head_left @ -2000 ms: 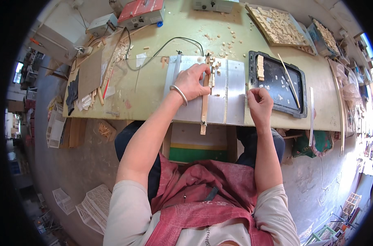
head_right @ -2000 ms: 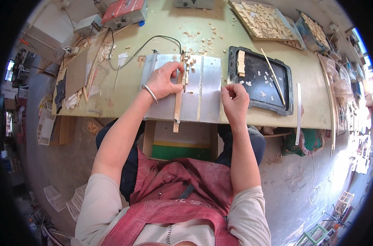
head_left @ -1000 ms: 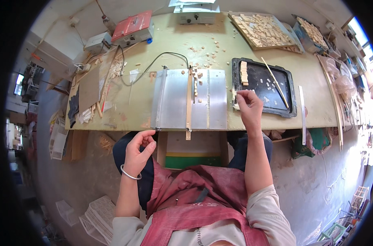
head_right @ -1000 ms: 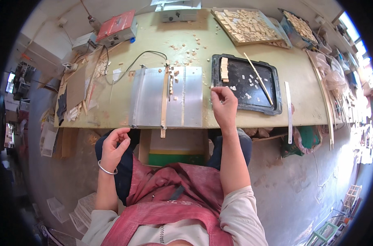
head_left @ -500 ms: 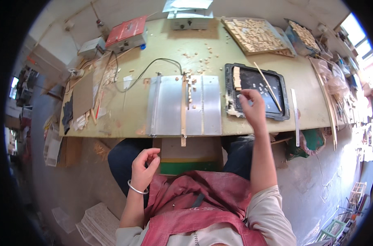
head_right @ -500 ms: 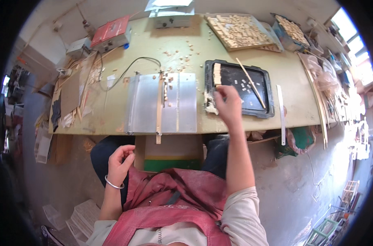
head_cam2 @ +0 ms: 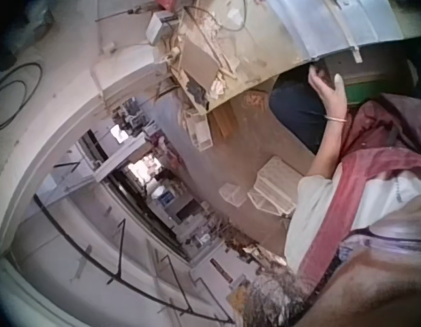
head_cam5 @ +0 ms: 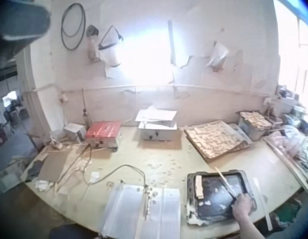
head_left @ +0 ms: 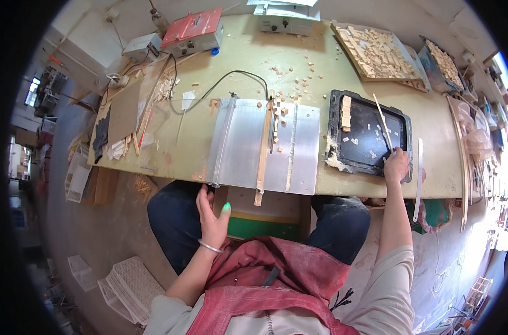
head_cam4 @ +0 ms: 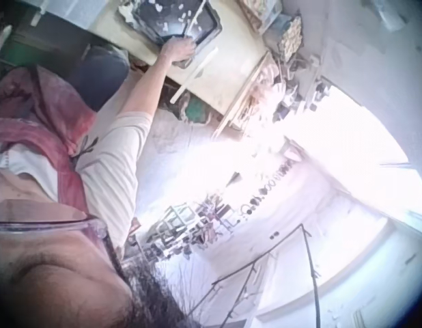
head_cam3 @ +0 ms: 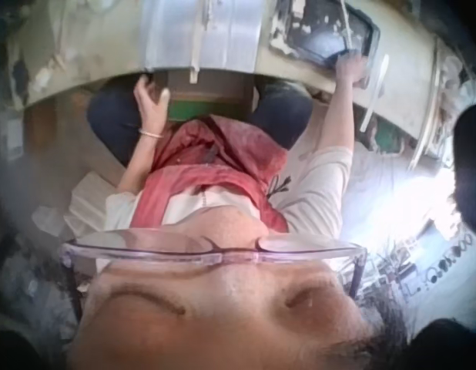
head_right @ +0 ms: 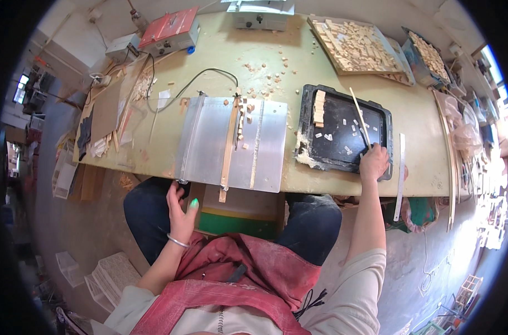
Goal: The person repeatedly feeds small wooden pieces through a table saw, using a push stick to guide them and collecting the cut pieces in a tray. The person also clears sawdust from the blade area with the push stick.
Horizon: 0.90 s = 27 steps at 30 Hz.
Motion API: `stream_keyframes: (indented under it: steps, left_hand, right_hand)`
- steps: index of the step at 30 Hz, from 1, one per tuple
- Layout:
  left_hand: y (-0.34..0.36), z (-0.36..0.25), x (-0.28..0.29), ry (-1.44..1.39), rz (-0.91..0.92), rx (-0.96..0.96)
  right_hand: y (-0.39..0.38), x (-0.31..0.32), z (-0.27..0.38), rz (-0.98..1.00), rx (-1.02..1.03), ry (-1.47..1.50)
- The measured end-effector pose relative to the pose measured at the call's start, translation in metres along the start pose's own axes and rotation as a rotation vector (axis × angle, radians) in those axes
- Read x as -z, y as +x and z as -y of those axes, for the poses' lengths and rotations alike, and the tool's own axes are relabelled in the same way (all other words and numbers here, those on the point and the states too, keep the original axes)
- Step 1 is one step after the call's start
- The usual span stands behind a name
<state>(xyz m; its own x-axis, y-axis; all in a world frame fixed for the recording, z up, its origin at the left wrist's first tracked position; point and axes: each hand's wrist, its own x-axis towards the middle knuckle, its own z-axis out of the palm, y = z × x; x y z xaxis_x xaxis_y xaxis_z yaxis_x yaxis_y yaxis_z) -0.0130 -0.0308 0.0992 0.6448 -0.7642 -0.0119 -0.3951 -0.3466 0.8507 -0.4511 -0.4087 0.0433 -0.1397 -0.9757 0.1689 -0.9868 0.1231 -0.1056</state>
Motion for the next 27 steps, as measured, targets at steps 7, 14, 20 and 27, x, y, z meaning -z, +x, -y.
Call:
stream_keyframes:
  steps: [7, 14, 20, 27]
  left_hand:
    - [0.028, -0.008, -0.016, -0.476, 0.0, 0.151]
    - [0.038, 0.02, -0.021, -0.616, -0.015, 0.191]
    - [0.027, 0.008, -0.033, -0.259, 0.038, 0.013]
    - [0.055, 0.018, -0.033, -0.497, 0.142, 0.039]
  right_hand:
    - [0.0, 0.004, -0.038, -0.261, -0.073, 0.352]
    - [-0.044, 0.074, 0.042, 0.1, 0.257, 0.98]
    - [-0.049, 0.1, 0.116, 0.254, 0.456, 0.838]
    - [-0.026, 0.09, 0.158, 0.151, 0.525, 0.686]
